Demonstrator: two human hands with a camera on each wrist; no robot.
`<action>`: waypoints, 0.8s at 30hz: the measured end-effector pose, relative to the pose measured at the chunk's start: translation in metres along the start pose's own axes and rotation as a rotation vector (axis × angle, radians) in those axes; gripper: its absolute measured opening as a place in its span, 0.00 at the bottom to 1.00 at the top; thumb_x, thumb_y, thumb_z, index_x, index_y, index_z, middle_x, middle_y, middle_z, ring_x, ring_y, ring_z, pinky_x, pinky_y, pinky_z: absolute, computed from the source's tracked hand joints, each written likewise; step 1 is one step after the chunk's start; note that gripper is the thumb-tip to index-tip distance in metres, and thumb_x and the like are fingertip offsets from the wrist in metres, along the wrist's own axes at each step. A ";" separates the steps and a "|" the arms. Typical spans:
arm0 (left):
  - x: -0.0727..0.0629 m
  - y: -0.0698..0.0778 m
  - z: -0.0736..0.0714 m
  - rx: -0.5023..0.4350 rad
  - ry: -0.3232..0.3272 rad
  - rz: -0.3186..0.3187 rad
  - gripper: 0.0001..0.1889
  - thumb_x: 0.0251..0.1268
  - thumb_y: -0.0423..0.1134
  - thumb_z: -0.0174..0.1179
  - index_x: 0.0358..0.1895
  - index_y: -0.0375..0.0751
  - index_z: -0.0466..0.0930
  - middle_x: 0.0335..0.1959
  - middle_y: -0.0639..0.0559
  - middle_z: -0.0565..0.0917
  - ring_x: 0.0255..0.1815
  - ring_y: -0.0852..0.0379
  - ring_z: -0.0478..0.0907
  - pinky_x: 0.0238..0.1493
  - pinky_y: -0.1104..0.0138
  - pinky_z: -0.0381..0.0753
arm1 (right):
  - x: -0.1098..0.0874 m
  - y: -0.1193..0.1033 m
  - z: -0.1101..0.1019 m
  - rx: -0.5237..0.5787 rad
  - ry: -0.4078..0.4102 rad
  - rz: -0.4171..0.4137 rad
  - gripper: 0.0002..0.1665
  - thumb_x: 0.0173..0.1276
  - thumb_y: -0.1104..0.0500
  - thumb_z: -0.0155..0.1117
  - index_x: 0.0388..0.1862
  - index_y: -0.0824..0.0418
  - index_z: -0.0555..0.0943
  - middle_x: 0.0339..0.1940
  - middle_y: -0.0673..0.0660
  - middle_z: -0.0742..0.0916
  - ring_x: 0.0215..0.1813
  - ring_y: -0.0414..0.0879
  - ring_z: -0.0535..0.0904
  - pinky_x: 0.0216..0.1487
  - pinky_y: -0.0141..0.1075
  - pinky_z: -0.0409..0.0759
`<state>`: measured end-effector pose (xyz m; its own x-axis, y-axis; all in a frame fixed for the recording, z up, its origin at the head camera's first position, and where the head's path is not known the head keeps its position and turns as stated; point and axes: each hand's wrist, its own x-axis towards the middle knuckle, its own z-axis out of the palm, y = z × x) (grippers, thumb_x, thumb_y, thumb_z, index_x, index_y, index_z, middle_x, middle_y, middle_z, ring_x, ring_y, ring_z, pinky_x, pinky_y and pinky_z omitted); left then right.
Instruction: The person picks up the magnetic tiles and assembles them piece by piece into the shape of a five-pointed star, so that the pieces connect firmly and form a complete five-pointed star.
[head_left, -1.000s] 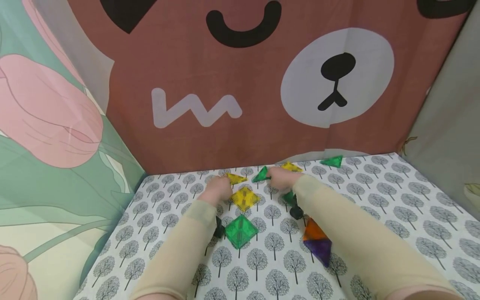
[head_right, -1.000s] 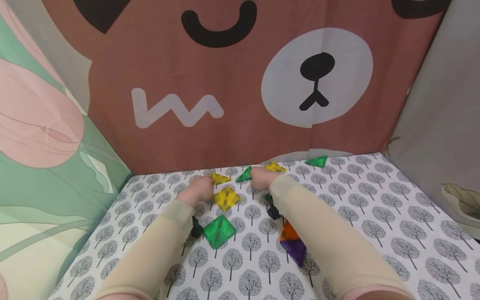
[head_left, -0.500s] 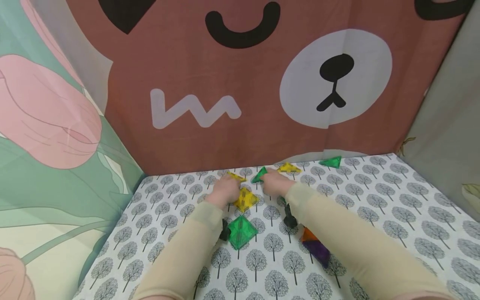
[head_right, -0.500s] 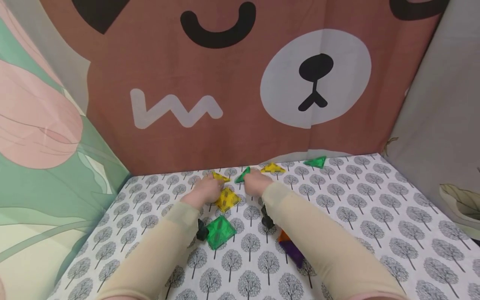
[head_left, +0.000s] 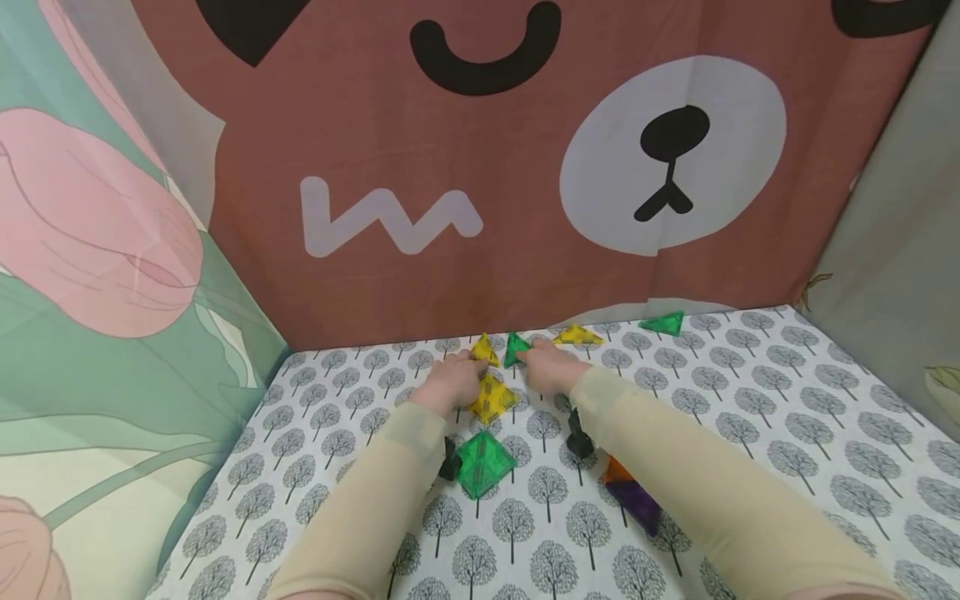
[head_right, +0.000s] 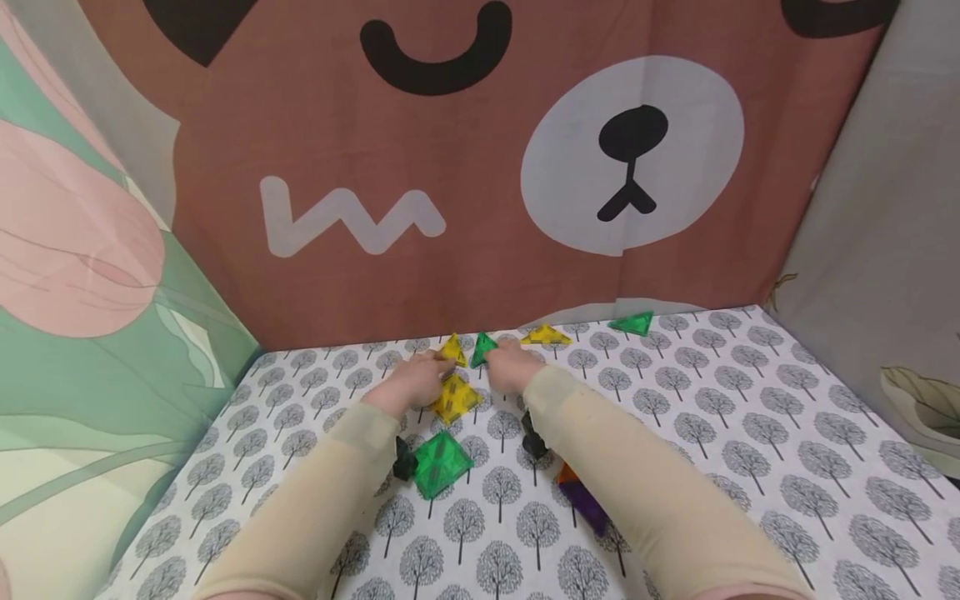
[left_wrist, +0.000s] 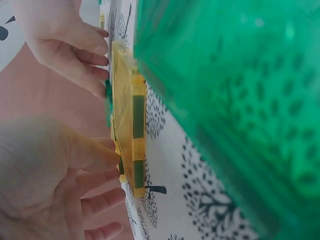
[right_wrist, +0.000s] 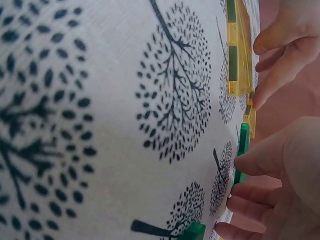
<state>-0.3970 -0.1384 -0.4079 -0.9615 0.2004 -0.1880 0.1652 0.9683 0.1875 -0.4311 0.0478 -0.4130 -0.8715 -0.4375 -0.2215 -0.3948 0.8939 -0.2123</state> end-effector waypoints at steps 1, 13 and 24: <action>0.000 0.001 0.000 -0.007 -0.004 0.000 0.33 0.67 0.28 0.48 0.75 0.55 0.63 0.78 0.48 0.56 0.77 0.42 0.49 0.75 0.46 0.45 | 0.000 0.000 0.000 0.001 -0.001 0.001 0.32 0.75 0.64 0.47 0.77 0.58 0.62 0.78 0.65 0.59 0.78 0.58 0.50 0.66 0.46 0.69; -0.004 0.007 -0.003 -0.023 -0.041 0.023 0.35 0.66 0.27 0.45 0.76 0.55 0.62 0.78 0.54 0.56 0.78 0.46 0.49 0.75 0.48 0.46 | -0.002 -0.001 0.000 -0.018 -0.012 0.014 0.32 0.77 0.63 0.46 0.78 0.56 0.60 0.79 0.65 0.55 0.79 0.59 0.45 0.75 0.51 0.53; -0.004 0.010 -0.012 -0.022 -0.063 0.041 0.33 0.71 0.29 0.46 0.77 0.54 0.58 0.79 0.53 0.53 0.78 0.42 0.47 0.75 0.46 0.45 | -0.016 0.015 -0.018 0.116 0.020 0.008 0.40 0.75 0.64 0.51 0.81 0.60 0.48 0.79 0.67 0.56 0.78 0.61 0.49 0.70 0.51 0.65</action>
<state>-0.3943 -0.1312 -0.3933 -0.9381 0.2492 -0.2404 0.1983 0.9558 0.2170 -0.4285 0.0699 -0.3956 -0.8807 -0.4273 -0.2045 -0.3526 0.8796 -0.3193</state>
